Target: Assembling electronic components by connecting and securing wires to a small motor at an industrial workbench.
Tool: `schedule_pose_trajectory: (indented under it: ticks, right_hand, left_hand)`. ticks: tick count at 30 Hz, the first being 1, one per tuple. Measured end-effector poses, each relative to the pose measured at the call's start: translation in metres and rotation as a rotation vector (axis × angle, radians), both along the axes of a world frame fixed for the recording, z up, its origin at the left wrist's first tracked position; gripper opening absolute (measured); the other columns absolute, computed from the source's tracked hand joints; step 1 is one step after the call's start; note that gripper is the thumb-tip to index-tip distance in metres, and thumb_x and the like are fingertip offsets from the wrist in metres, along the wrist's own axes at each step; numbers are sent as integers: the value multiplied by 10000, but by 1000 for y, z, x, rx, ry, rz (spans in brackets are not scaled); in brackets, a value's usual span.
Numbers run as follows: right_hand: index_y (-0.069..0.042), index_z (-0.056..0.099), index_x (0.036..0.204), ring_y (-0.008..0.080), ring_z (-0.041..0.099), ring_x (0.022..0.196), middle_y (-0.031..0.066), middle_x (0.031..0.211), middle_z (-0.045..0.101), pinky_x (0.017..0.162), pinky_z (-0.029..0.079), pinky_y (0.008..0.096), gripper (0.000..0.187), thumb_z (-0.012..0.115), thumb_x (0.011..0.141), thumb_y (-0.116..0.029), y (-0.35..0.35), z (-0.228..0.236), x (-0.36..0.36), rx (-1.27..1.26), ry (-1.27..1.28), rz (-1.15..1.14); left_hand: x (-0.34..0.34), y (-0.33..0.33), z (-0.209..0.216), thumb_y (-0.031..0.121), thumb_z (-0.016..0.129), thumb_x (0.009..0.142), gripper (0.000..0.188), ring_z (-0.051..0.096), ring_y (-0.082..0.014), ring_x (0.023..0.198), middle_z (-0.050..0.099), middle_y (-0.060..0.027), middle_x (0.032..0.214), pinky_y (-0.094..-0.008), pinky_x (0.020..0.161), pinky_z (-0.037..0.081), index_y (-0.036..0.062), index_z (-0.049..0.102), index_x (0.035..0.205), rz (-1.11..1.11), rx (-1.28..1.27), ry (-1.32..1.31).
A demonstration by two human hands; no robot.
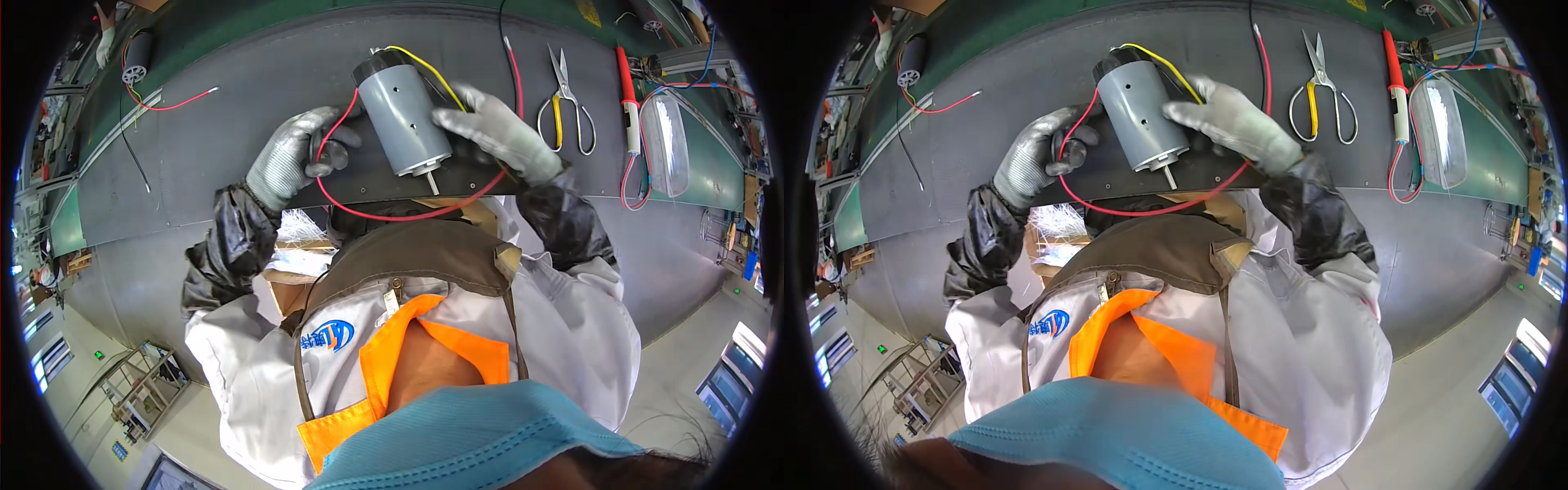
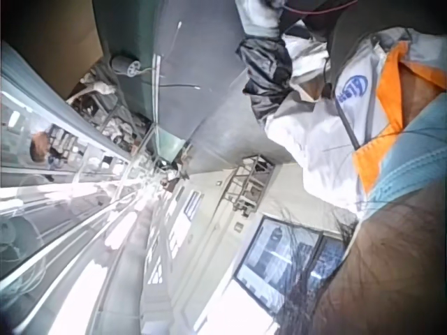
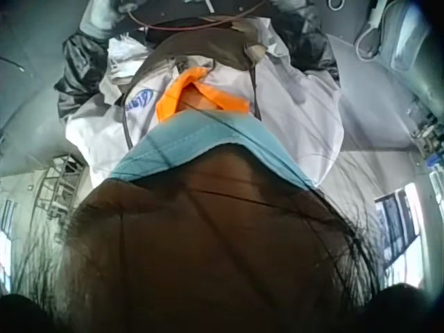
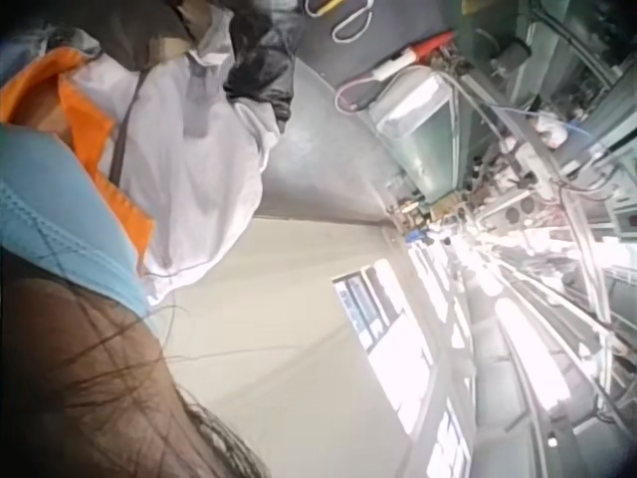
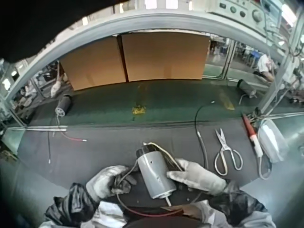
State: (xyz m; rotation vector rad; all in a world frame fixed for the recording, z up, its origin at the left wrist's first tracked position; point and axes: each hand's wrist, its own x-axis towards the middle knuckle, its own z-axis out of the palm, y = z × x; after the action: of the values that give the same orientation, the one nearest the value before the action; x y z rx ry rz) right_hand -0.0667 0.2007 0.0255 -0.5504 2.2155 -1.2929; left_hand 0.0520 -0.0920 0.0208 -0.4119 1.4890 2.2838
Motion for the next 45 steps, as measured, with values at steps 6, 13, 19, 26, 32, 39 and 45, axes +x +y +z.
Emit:
schedule_pose_trajectory:
  ticks: [6,13,19,26,32,39,45]
  right_hand:
    - [8,628,1203,267,666,710,116,867,704,662,543,372,317,629,964,-199,9,84,44,-73,10,579]
    - [-25,642,847,281,630,694,147,762,593,585,520,424,142,625,804,-159,-207,-45,198,-173,1983,957]
    - [-82,743,1033,289,684,969,128,1013,714,827,528,432,292,630,889,-309,-126,49,109,-189,367,1242]
    - [-32,678,1182,337,659,987,157,1085,701,869,526,379,312,606,965,-244,186,36,-44,510,921,-437]
    - [-130,750,1059,345,708,887,144,926,737,810,549,403,246,626,919,-291,371,45,-112,723,653,-844]
    - [-174,736,1173,371,630,1106,150,1185,683,984,497,427,354,637,837,-125,372,43,-179,1039,796,-295]
    - [-128,748,1122,329,628,1121,120,1210,680,972,495,382,293,652,847,-106,380,17,-170,817,801,-260]
  left_hand:
    - [-29,6,40,439,415,1083,548,650,-152,776,673,-124,1048,-234,599,513,8,476,1416,-190,-139,-103]
    - [-59,41,70,817,426,906,783,489,-94,690,533,27,844,-248,582,387,81,631,1077,-346,-739,-273]
    - [-82,3,-22,501,388,1080,597,609,-437,793,674,-249,870,-466,785,500,-30,662,1081,-284,-1345,293]
    - [-77,17,-9,404,403,1082,464,650,-470,880,677,-268,945,-501,748,521,25,662,1142,-234,-1445,611]
    - [-78,20,-11,302,424,1075,366,670,-437,849,694,-237,964,-476,727,544,30,655,1159,-273,-1481,700]
    - [-70,31,5,270,441,1073,356,662,-446,832,670,-261,934,-456,714,526,-11,638,1165,-281,-1459,731]
    - [-73,26,-5,263,449,1073,361,668,-425,775,668,-256,864,-441,689,518,-13,637,1210,-286,-1423,539]
